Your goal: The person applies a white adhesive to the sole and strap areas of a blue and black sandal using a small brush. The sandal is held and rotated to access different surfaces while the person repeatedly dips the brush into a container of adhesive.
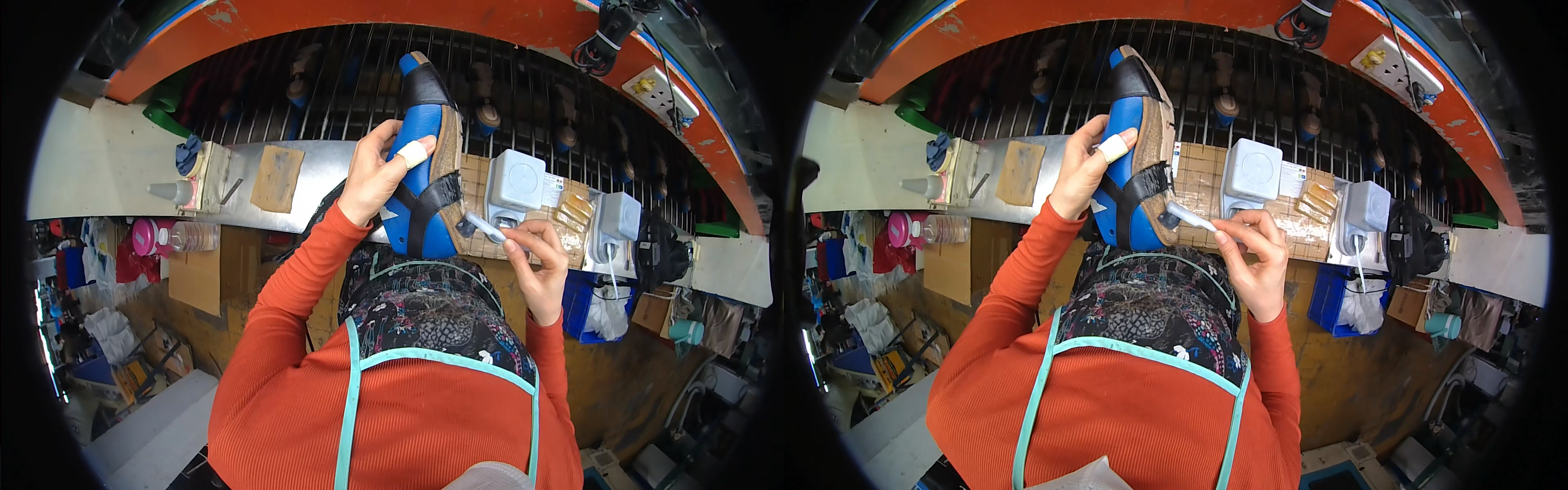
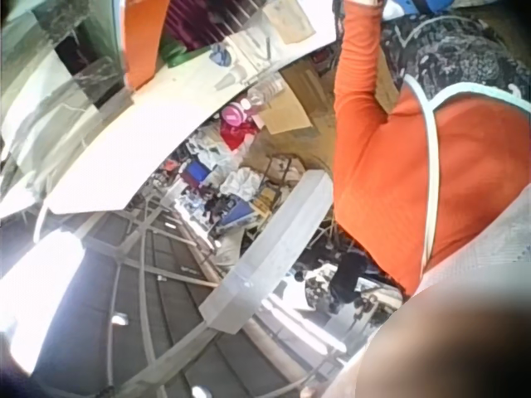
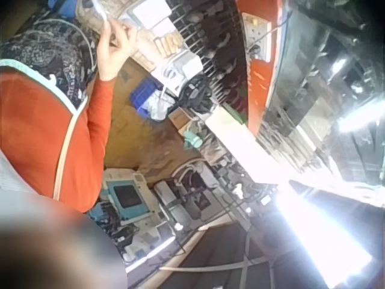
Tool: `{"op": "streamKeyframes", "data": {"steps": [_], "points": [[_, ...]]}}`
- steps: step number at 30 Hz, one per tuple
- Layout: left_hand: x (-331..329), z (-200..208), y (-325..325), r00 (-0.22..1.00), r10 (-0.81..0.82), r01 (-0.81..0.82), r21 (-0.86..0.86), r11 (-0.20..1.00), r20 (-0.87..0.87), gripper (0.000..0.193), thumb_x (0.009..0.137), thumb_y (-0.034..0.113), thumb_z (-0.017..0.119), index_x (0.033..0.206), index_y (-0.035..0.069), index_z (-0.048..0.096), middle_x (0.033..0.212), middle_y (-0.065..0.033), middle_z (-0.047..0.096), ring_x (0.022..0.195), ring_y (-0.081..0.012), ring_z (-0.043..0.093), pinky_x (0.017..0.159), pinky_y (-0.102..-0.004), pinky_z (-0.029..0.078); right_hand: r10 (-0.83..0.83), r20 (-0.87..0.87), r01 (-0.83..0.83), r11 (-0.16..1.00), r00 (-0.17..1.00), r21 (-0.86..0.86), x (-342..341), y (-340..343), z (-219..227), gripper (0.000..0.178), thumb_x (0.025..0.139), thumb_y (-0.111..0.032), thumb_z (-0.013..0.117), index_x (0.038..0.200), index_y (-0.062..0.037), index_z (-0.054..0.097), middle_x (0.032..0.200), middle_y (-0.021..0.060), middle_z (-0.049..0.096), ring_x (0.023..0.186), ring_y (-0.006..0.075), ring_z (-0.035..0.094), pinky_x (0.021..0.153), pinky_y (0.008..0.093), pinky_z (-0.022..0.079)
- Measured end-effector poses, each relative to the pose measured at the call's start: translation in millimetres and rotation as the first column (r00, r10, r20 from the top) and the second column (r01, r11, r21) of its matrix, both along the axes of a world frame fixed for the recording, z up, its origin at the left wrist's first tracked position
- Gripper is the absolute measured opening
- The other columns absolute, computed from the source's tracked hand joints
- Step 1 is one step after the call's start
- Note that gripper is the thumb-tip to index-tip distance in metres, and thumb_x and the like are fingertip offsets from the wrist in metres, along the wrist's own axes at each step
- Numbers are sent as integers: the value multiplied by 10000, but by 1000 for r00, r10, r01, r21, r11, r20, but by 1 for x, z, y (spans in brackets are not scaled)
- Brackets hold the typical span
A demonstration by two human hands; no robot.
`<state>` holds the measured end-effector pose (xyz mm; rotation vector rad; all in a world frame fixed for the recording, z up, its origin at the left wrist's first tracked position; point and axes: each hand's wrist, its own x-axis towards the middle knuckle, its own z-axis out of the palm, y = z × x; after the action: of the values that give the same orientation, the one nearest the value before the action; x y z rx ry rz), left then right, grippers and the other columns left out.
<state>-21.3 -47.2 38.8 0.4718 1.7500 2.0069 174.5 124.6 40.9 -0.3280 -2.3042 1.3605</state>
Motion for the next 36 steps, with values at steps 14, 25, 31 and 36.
{"op": "streamKeyframes", "data": {"steps": [14, 25, 31, 36], "points": [[-5, 1, -1, 991, 19, -33, -104, 994, -134, 526, 791, 320, 763, 1062, -96, 591, 883, -143, 657, 766, -141, 636, 659, -263, 525, -66, -84, 94, 915, 994, 392, -17, -7, -1, 209, 761, -80, 747, 967, -116, 746, 901, 7, 629, 656, 116, 521, 736, 288, 307], [-17, 4, -1, 999, -32, 32, -34, 999, 5, 568, 796, 338, 753, 1111, -98, 573, 912, -138, 655, 787, -142, 643, 689, -250, 522, 16, -122, 0, 992, 992, 127, -20, 4, -15, 176, 760, -72, 755, 935, -80, 751, 895, 33, 629, 702, 128, 566, 743, 276, 355], [-26, 0, 4, 983, -90, 78, 83, 993, 159, 531, 821, 338, 721, 1116, -80, 577, 937, -135, 662, 822, -148, 654, 739, -249, 527, 30, -159, -13, 994, 987, 111, -20, 8, -13, 192, 748, -46, 760, 937, -73, 750, 895, 34, 630, 720, 125, 564, 743, 277, 378], [-30, -2, 7, 904, -231, 187, 155, 970, 361, 421, 892, 287, 640, 1168, -25, 579, 1054, -112, 660, 878, -147, 655, 789, -275, 536, 54, -210, -18, 985, 976, 170, -24, 11, -6, 196, 750, -33, 757, 942, -70, 748, 890, 37, 626, 706, 131, 560, 735, 272, 386]]}}
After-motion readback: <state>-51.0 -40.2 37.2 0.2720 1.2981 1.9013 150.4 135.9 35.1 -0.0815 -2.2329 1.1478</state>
